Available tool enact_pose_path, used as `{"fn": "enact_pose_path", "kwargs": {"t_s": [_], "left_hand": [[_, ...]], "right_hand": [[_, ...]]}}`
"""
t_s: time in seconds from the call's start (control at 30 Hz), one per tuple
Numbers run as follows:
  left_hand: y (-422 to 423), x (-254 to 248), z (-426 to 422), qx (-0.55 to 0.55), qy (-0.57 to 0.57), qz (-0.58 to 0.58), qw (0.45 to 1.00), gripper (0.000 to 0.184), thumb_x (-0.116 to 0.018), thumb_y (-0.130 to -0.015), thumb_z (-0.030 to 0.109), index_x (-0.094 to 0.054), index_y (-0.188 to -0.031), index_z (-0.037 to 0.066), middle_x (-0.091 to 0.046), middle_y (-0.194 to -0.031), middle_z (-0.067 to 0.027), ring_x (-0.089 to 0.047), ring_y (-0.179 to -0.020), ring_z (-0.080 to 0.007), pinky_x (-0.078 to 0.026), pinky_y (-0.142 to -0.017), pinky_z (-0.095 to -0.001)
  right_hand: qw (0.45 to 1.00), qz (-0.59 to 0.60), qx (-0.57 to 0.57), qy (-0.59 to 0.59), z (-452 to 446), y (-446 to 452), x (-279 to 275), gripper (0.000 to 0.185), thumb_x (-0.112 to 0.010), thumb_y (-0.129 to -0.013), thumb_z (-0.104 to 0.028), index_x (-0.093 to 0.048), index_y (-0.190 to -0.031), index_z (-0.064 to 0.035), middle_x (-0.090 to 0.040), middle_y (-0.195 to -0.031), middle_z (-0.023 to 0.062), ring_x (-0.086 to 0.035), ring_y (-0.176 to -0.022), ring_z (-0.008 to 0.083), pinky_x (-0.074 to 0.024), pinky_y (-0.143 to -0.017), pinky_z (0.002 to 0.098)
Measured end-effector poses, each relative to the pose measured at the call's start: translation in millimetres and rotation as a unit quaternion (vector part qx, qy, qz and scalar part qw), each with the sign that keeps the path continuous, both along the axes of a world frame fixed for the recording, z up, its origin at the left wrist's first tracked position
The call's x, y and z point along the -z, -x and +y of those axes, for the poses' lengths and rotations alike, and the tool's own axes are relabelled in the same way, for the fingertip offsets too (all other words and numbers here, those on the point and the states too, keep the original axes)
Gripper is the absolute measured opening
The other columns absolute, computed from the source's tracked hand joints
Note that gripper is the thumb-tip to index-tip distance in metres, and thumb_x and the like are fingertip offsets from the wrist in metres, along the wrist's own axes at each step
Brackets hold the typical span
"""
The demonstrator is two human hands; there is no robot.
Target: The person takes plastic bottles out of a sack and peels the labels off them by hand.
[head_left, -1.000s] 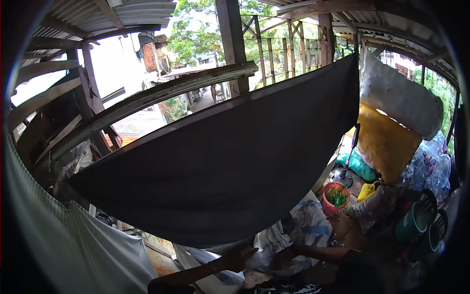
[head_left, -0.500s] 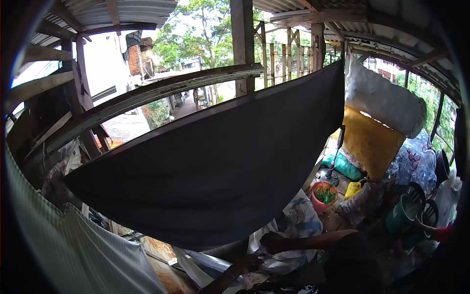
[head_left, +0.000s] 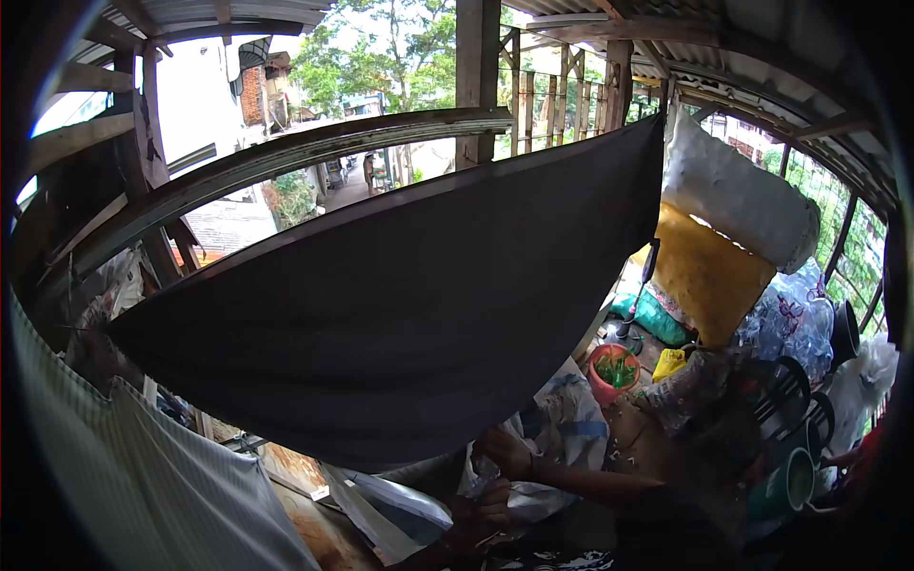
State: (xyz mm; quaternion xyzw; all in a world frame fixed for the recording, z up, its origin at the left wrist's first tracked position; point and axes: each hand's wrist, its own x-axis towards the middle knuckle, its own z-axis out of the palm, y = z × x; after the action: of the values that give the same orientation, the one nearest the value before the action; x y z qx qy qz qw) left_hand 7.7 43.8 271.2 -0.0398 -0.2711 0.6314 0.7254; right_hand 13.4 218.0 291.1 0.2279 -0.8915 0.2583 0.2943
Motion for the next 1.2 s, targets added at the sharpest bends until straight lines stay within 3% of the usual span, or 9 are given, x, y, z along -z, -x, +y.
{"fn": "enact_pose_path", "kwargs": {"t_s": [0.17,0.27,0.37,0.6,0.67,0.77,0.93,1.03,1.2], "left_hand": [[-5.8,-20.2,15.7,0.034,-0.24,-0.144,0.959,0.044,-0.059,-0.053,-0.011,-0.043,-0.09,0.007,-0.039,-0.072,-0.0007,-0.042,-0.059,-0.0096,-0.033,-0.057,-0.0205],[29.7,61.9,-19.3,0.05,0.109,0.13,0.984,0.039,-0.068,-0.062,-0.006,-0.044,-0.089,0.007,-0.046,-0.078,-0.0043,-0.051,-0.069,-0.0122,-0.042,-0.059,-0.0252],[42.6,123.0,-38.4,-0.11,0.274,0.421,0.857,0.033,-0.075,-0.074,0.012,-0.05,-0.095,0.006,-0.059,-0.094,-0.0093,-0.06,-0.088,-0.017,-0.051,-0.074,-0.0326],[61.2,93.0,-36.4,0.167,0.249,0.373,0.878,0.052,-0.064,-0.087,0.014,-0.044,-0.134,0.003,-0.055,-0.127,-0.015,-0.056,-0.112,-0.0245,-0.045,-0.097,-0.0341],[81.4,101.5,-28.7,-0.024,0.295,0.653,0.697,0.052,-0.059,-0.089,0.021,-0.042,-0.135,0.002,-0.051,-0.13,-0.0174,-0.053,-0.117,-0.027,-0.043,-0.1,-0.0376],[111.9,42.9,-6.8,-0.171,0.231,0.729,0.622,0.062,-0.061,-0.086,0.031,-0.038,-0.138,0.005,-0.05,-0.132,-0.0186,-0.051,-0.119,-0.029,-0.044,-0.099,-0.0406],[100.2,-34.8,48.0,-0.324,0.07,0.571,0.751,0.078,-0.064,-0.081,0.047,-0.031,-0.142,0.011,-0.047,-0.134,-0.0206,-0.048,-0.123,-0.0324,-0.045,-0.097,-0.0456],[70.2,-46.1,102.3,-0.335,-0.06,0.452,0.825,0.088,-0.066,-0.078,0.057,-0.027,-0.145,0.015,-0.046,-0.135,-0.0218,-0.046,-0.126,-0.0344,-0.046,-0.096,-0.0485],[40.2,-9.4,171.2,-0.182,-0.376,0.214,0.883,0.068,-0.071,-0.08,0.044,-0.04,-0.132,0.013,-0.055,-0.083,-0.0074,-0.055,-0.071,-0.0205,-0.049,-0.069,-0.0372]], "right_hand": [[0.977,0.035,0.079,0.194,-18.5,-4.4,31.2,0.035,-0.063,-0.069,-0.025,-0.056,-0.096,-0.0038,-0.055,-0.096,0.0138,-0.054,-0.092,0.0331,-0.0408,-0.085,0.0453],[0.98,-0.031,0.131,0.144,-8.7,-21.4,66.8,0.045,-0.068,-0.069,-0.03,-0.056,-0.104,-0.0045,-0.056,-0.101,0.0149,-0.054,-0.098,0.0343,-0.0405,-0.089,0.045],[0.968,-0.23,0.095,0.029,2.5,-55.0,78.0,0.069,-0.074,-0.072,-0.042,-0.05,-0.126,-0.0067,-0.056,-0.12,0.0152,-0.052,-0.114,0.0343,-0.0405,-0.098,0.0437],[0.809,-0.575,-0.065,0.107,21.7,-107.9,126.2,0.068,-0.07,-0.081,-0.039,-0.044,-0.134,-0.0051,-0.054,-0.126,0.0133,-0.053,-0.114,0.0289,-0.0427,-0.095,0.0401],[0.783,-0.6,-0.096,0.13,27.3,-111.9,124.6,0.069,-0.069,-0.081,-0.04,-0.043,-0.134,-0.0045,-0.055,-0.124,0.0138,-0.054,-0.111,0.0289,-0.0435,-0.092,0.0395],[0.758,-0.611,-0.129,0.186,32.1,-115.8,120.2,0.07,-0.068,-0.081,-0.04,-0.041,-0.134,-0.0037,-0.055,-0.121,0.0145,-0.055,-0.106,0.029,-0.0449,-0.088,0.0385],[0.705,-0.553,-0.166,0.41,6.6,-105.3,96.7,0.071,-0.067,-0.081,-0.042,-0.039,-0.134,-0.0023,-0.056,-0.116,0.0157,-0.058,-0.099,0.029,-0.047,-0.08,0.037],[0.581,-0.49,-0.224,0.61,-19.1,-95.0,76.8,0.072,-0.066,-0.082,-0.043,-0.037,-0.133,-0.0015,-0.057,-0.113,0.0164,-0.059,-0.094,0.0291,-0.0484,-0.076,0.0361],[0.315,-0.425,-0.422,0.736,-3.7,-98.6,43.8,0.074,-0.065,-0.082,-0.044,-0.035,-0.133,-0.0001,-0.058,-0.108,0.0176,-0.061,-0.086,0.0291,-0.0505,-0.069,0.0346]]}}
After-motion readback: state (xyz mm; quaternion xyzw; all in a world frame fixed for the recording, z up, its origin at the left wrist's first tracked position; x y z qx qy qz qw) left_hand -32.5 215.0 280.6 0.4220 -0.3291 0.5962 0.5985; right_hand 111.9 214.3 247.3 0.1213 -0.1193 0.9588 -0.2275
